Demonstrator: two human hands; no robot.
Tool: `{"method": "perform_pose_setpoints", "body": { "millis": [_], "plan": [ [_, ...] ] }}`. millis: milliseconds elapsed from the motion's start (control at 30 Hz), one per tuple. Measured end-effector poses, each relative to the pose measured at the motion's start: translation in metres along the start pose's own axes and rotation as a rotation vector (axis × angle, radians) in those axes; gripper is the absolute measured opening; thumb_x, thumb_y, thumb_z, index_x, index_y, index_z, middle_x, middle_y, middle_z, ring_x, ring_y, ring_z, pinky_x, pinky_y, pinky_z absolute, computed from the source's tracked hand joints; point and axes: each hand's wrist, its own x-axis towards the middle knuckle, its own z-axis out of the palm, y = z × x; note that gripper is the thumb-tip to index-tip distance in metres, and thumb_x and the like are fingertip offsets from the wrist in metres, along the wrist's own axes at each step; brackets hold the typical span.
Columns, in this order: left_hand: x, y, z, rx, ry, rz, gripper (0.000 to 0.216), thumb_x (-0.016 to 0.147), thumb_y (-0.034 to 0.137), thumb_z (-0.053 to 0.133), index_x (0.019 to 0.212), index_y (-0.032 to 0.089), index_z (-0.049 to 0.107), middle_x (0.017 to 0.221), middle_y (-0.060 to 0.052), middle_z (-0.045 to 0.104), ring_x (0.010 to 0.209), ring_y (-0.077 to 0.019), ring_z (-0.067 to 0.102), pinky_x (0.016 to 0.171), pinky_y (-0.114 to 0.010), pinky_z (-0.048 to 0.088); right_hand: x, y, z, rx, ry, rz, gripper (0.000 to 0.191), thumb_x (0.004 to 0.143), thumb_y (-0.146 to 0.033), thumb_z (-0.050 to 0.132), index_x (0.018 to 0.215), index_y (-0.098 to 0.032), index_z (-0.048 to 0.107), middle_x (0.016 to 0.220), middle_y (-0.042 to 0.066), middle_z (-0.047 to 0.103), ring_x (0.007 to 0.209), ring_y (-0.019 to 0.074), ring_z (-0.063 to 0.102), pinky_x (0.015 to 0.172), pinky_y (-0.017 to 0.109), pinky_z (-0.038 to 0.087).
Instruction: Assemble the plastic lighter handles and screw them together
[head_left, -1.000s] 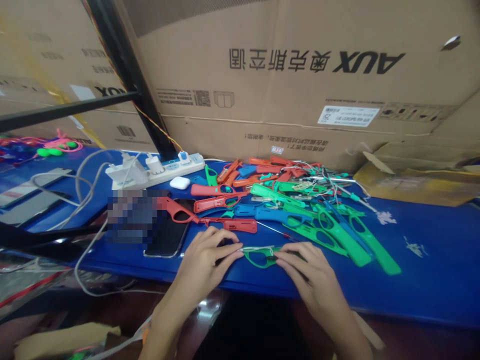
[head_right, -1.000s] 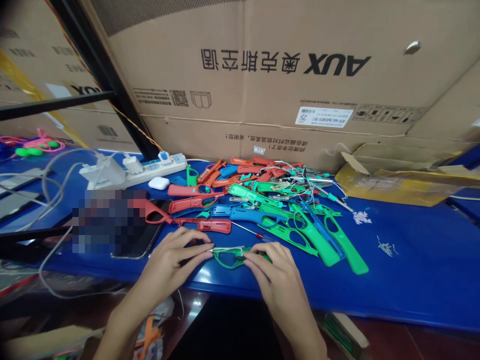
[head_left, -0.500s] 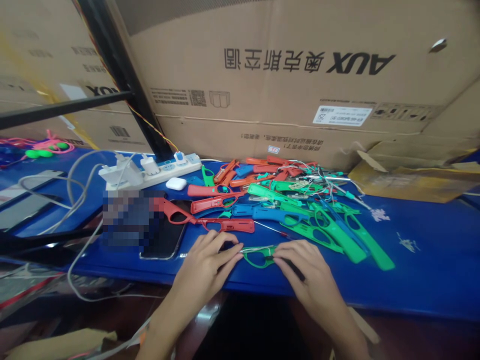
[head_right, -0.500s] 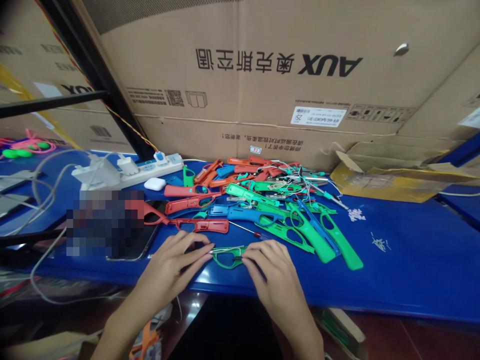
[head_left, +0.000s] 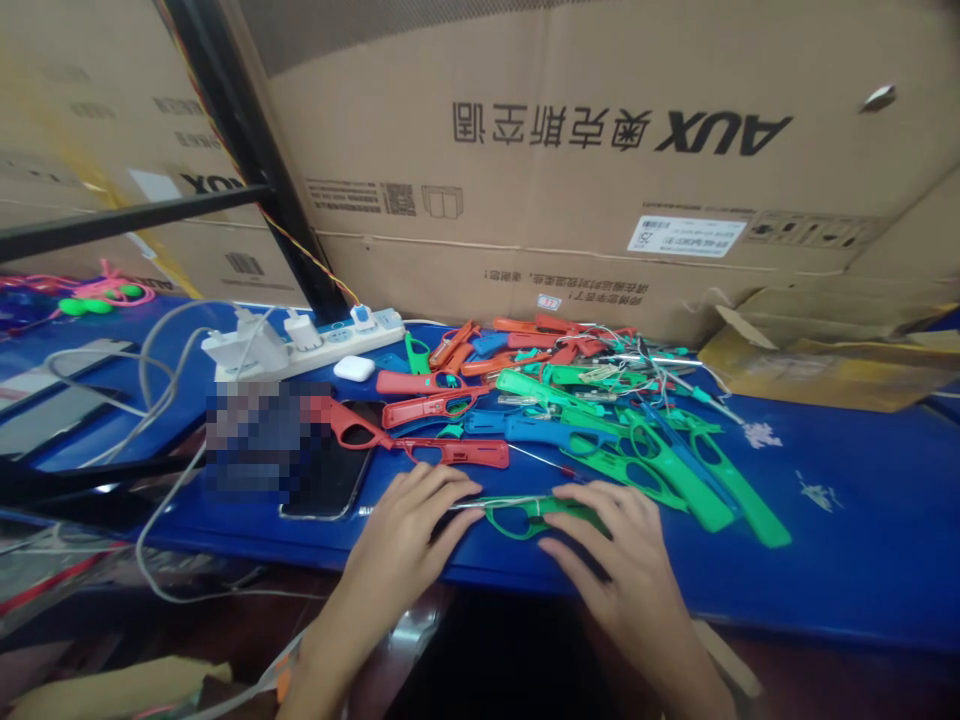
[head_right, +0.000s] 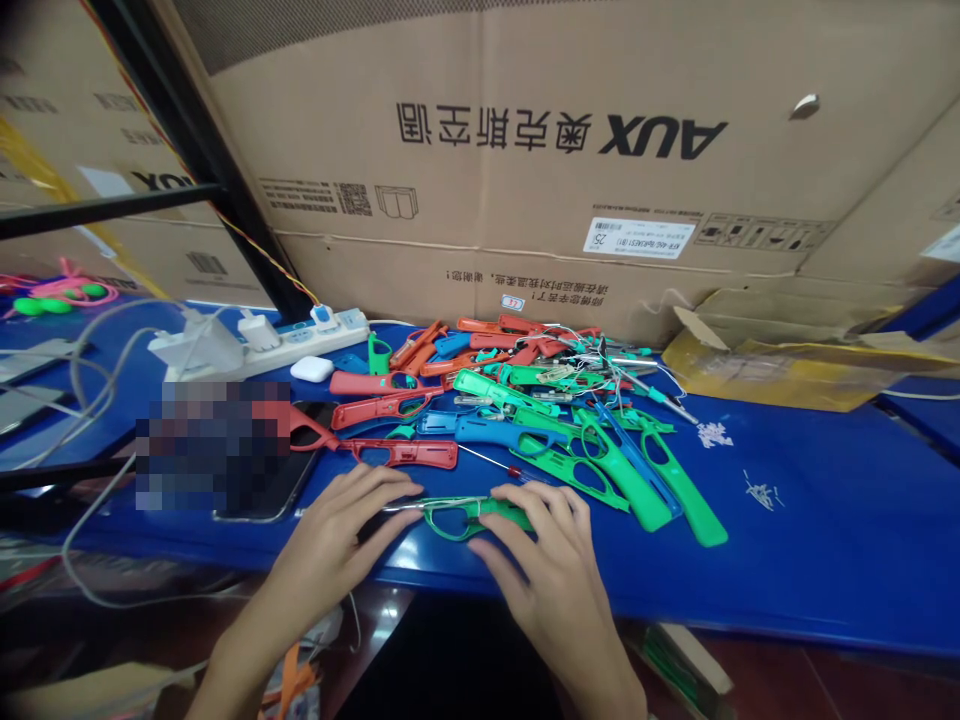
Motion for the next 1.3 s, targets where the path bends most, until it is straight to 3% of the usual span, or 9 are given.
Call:
{"method": "perform_pose_setpoints", "body": {
  "millis": [233,467,733,1300],
  "plan": [
    [0.0026,0.0022,-0.0019,-0.020,-0.030,-0.007,0.014,0.103,0.028,0.058,0.102,0.024,0.072,0.106,-0.001,0.072,0.095,-0.0206,0.064,0.083,-0.035,0.044,0.0023,0.0001,-0.0003,0.027,-0.020,0.035,0.011,0.100,-0.035,0.064,0.102,-0.031,0.074,0.121,0.002,0.072,0.113,0.0275,0.059,0.100,0.050,0.038],
    [-0.0015,0.0027,-0.0009,0.007,-0.028,0.044,0.022,0.102,0.029,0.061,0.124,0.025,0.066,0.119,-0.003,0.071,0.108,-0.0233,0.061,0.093,-0.039,0.044,0.0019,0.0027,-0.0015,0.114,-0.114,0.069,0.015,0.100,-0.040,0.064,0.108,-0.028,0.069,0.121,0.003,0.071,0.115,0.0254,0.060,0.101,0.046,0.043],
    [0.0010,0.0029,-0.0034,0.053,-0.080,0.133,0.024,0.105,0.026,0.055,0.126,0.026,0.067,0.118,-0.003,0.070,0.104,-0.0214,0.061,0.085,-0.037,0.043,0.0049,0.0012,0.0012,0.064,-0.115,0.081,0.032,0.099,-0.040,0.064,0.128,-0.026,0.064,0.123,0.007,0.070,0.115,0.0264,0.062,0.100,0.046,0.048],
    [0.0001,0.0046,-0.0036,-0.013,-0.144,0.084,0.019,0.105,0.029,0.054,0.116,0.026,0.069,0.117,-0.003,0.070,0.104,-0.0224,0.060,0.092,-0.039,0.045,0.0076,-0.0008,0.0012,0.035,-0.143,0.067,0.024,0.102,-0.030,0.058,0.121,-0.026,0.072,0.119,0.008,0.069,0.110,0.0263,0.062,0.096,0.045,0.049]
  ]
}}
